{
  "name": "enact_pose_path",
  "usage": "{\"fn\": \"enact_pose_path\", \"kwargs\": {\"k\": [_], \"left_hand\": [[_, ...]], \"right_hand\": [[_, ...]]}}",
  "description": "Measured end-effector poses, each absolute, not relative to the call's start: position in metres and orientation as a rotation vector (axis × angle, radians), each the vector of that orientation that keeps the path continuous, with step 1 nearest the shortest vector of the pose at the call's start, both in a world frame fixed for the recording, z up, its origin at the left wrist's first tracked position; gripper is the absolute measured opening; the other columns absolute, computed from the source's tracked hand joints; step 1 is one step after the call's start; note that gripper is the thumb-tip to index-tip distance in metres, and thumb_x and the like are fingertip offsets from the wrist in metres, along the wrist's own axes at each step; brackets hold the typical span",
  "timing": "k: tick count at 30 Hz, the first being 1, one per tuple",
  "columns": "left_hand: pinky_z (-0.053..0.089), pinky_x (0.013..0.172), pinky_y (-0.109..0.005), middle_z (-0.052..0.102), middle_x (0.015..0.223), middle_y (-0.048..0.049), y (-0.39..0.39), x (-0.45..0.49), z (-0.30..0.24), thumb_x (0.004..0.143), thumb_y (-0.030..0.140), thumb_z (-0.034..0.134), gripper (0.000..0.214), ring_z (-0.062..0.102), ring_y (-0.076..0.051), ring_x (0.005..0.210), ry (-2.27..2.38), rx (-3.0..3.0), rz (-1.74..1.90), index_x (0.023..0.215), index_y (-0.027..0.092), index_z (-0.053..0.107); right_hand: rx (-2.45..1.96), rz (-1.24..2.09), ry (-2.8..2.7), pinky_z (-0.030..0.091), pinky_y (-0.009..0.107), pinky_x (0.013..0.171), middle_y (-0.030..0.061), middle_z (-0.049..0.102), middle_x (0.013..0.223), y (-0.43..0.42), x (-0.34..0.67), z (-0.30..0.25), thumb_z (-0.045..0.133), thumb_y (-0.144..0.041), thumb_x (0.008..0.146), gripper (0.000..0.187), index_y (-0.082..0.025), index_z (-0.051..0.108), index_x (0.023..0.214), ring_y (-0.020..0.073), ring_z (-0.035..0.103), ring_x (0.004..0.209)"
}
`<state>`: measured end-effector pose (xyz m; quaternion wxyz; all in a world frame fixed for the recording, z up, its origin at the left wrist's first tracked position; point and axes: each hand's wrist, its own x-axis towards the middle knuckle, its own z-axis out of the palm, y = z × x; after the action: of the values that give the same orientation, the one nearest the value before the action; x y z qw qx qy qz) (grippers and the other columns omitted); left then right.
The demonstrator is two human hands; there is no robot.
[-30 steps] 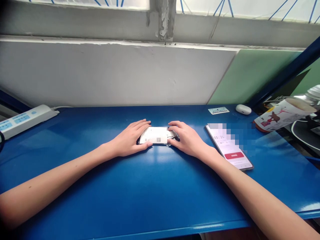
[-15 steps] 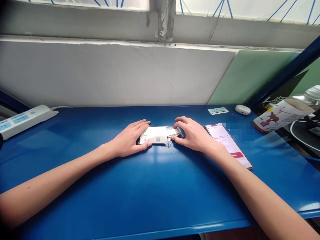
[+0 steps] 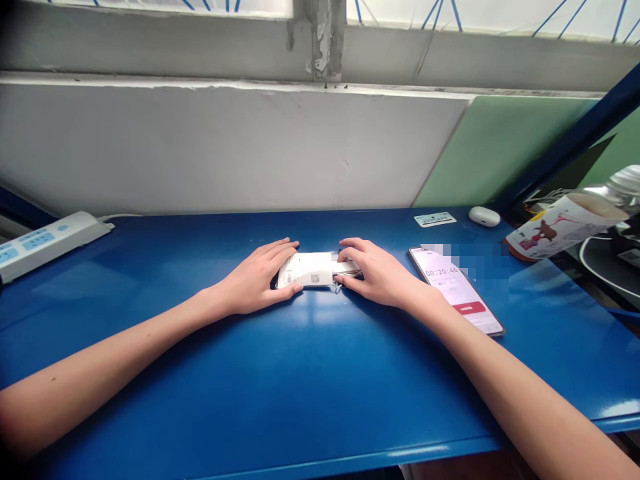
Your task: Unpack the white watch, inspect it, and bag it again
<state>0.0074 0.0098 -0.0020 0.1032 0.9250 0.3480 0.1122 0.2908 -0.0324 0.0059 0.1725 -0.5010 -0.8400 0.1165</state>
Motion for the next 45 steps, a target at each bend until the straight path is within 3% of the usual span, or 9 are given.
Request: {"fn": "enact_pose_path", "kwargs": {"k": [4, 9, 19, 26, 37, 45], "left_hand": [[0.032, 0.118, -0.051, 0.045, 0.153, -0.0205, 0.010, 0.007, -0.002, 0.092, 0.061, 0.053, 0.072, 0.035, -0.036, 0.146, 1.026, 2.727, 0.336, 0.141, 0.010, 0.047], [0.032, 0.118, -0.051, 0.046, 0.152, -0.0199, 0.011, 0.007, -0.002, 0.091, 0.061, 0.054, 0.074, 0.034, -0.036, 0.146, 1.006, 2.707, 0.339, 0.144, 0.010, 0.045], [0.032, 0.118, -0.051, 0.046, 0.153, -0.0185, 0.010, 0.007, -0.002, 0.093, 0.061, 0.051, 0.070, 0.035, -0.035, 0.146, 1.019, 2.739, 0.344, 0.143, 0.011, 0.049], [0.034, 0.118, -0.050, 0.048, 0.151, -0.0202, 0.010, 0.007, -0.002, 0.094, 0.059, 0.051, 0.069, 0.038, -0.036, 0.145, 1.012, 2.730, 0.376, 0.140, 0.009, 0.050], [0.033, 0.119, -0.052, 0.047, 0.152, -0.0194, 0.010, 0.007, -0.002, 0.092, 0.058, 0.053, 0.070, 0.035, -0.036, 0.146, 1.026, 2.717, 0.358, 0.142, 0.010, 0.049], [0.028, 0.120, -0.050, 0.039, 0.157, -0.0209, 0.010, 0.005, -0.003, 0.094, 0.061, 0.046, 0.079, 0.030, -0.036, 0.149, 1.023, 2.718, 0.311, 0.150, 0.006, 0.038]], "right_hand": [[-1.473, 0.334, -2.375, 0.053, 0.047, 0.100, 0.0143, 0.055, 0.142, -0.032, 0.292, 0.007, 0.062, -0.042, 0.089, 0.025, -0.023, 0.064, 0.105, 0.0320, 0.059, 0.124], [-1.361, 0.338, -2.378, 0.052, 0.047, 0.102, 0.0139, 0.055, 0.143, -0.032, 0.289, -0.001, 0.054, -0.042, 0.095, 0.031, -0.023, 0.064, 0.118, 0.0303, 0.059, 0.125], [-1.355, 0.322, -2.371, 0.053, 0.045, 0.098, 0.0142, 0.051, 0.147, -0.032, 0.287, 0.003, 0.042, -0.038, 0.102, 0.025, -0.024, 0.059, 0.114, 0.0294, 0.059, 0.127], [-1.594, 0.239, -2.169, 0.055, 0.042, 0.077, 0.0098, 0.070, 0.107, -0.029, 0.292, 0.007, 0.035, -0.041, 0.103, 0.029, -0.024, 0.052, 0.119, 0.0280, 0.069, 0.092], [-1.736, -0.236, -1.623, 0.050, 0.047, 0.081, 0.0150, 0.065, 0.113, -0.023, 0.302, 0.011, 0.035, -0.039, 0.101, 0.029, -0.024, 0.055, 0.115, 0.0345, 0.063, 0.101], [-1.589, -0.151, -1.705, 0.050, 0.045, 0.082, 0.0139, 0.066, 0.109, -0.024, 0.295, 0.006, 0.033, -0.040, 0.102, 0.031, -0.023, 0.055, 0.115, 0.0315, 0.064, 0.096]]}}
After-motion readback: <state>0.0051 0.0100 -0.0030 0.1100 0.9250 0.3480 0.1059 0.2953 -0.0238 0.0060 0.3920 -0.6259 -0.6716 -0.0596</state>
